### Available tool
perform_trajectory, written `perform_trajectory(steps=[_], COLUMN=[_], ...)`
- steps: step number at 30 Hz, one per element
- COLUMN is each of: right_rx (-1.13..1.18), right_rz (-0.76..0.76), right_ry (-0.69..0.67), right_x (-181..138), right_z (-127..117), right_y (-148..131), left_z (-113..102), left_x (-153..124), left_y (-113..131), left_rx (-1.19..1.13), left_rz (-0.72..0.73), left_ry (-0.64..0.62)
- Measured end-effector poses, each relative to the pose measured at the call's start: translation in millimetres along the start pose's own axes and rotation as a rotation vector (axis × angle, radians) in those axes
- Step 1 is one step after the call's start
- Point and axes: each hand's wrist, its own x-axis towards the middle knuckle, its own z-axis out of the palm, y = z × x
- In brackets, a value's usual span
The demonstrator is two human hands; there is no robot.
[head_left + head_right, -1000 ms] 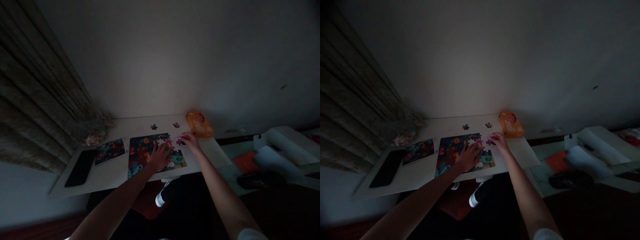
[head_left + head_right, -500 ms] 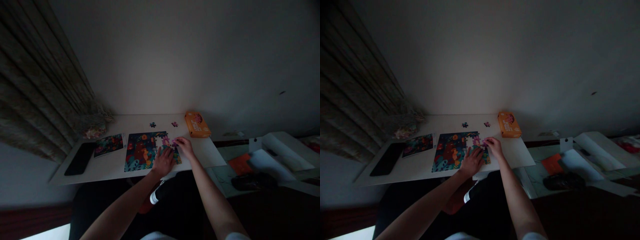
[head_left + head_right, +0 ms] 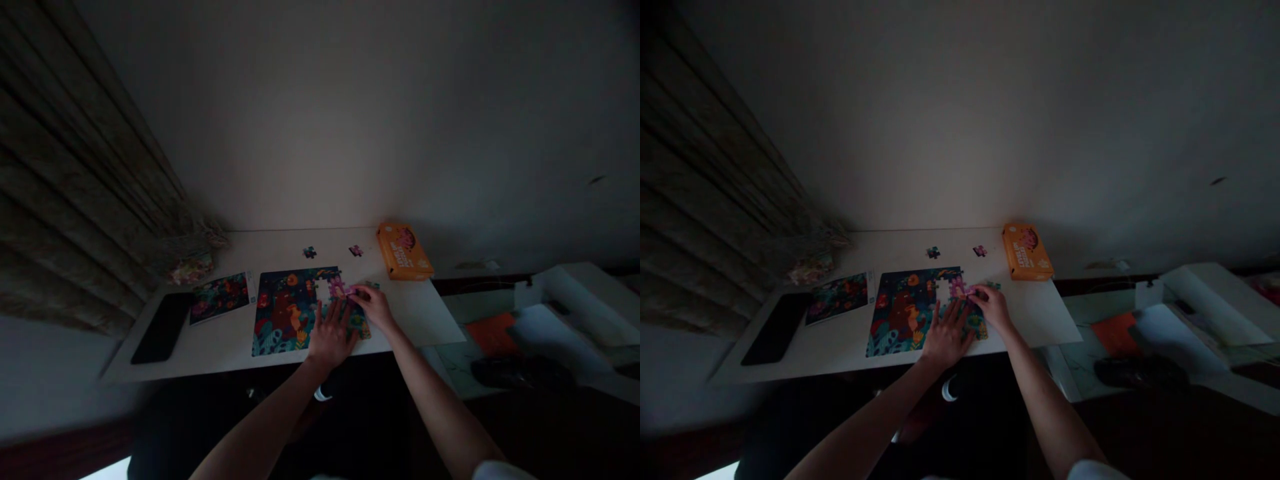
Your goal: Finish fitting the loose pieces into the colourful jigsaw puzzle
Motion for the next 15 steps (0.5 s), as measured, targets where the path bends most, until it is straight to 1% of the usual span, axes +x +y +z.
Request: perform_trajectory(steps=[4, 10, 15], right_rx=[-0.097, -0.171, -0.269], right_rz=[-0.098, -0.185, -0.211], right_ry=[-0.007, -0.028, 0.02], right_x=[-1.9, -1.5, -6.8], right_z=[-1.2, -0.7, 3.3], right_y=[-2.2, -2.0, -0.8], left_z=[1.1, -0.7, -1.5], left_x=[-0.9, -0.6, 0.4], left_y=[1.2, 2.3, 2.1], left_rx=[-0.005, -0.022, 0.0], left_rz=[-0.026, -0.032, -0.018], left_ry=[0.013, 0.004, -0.017])
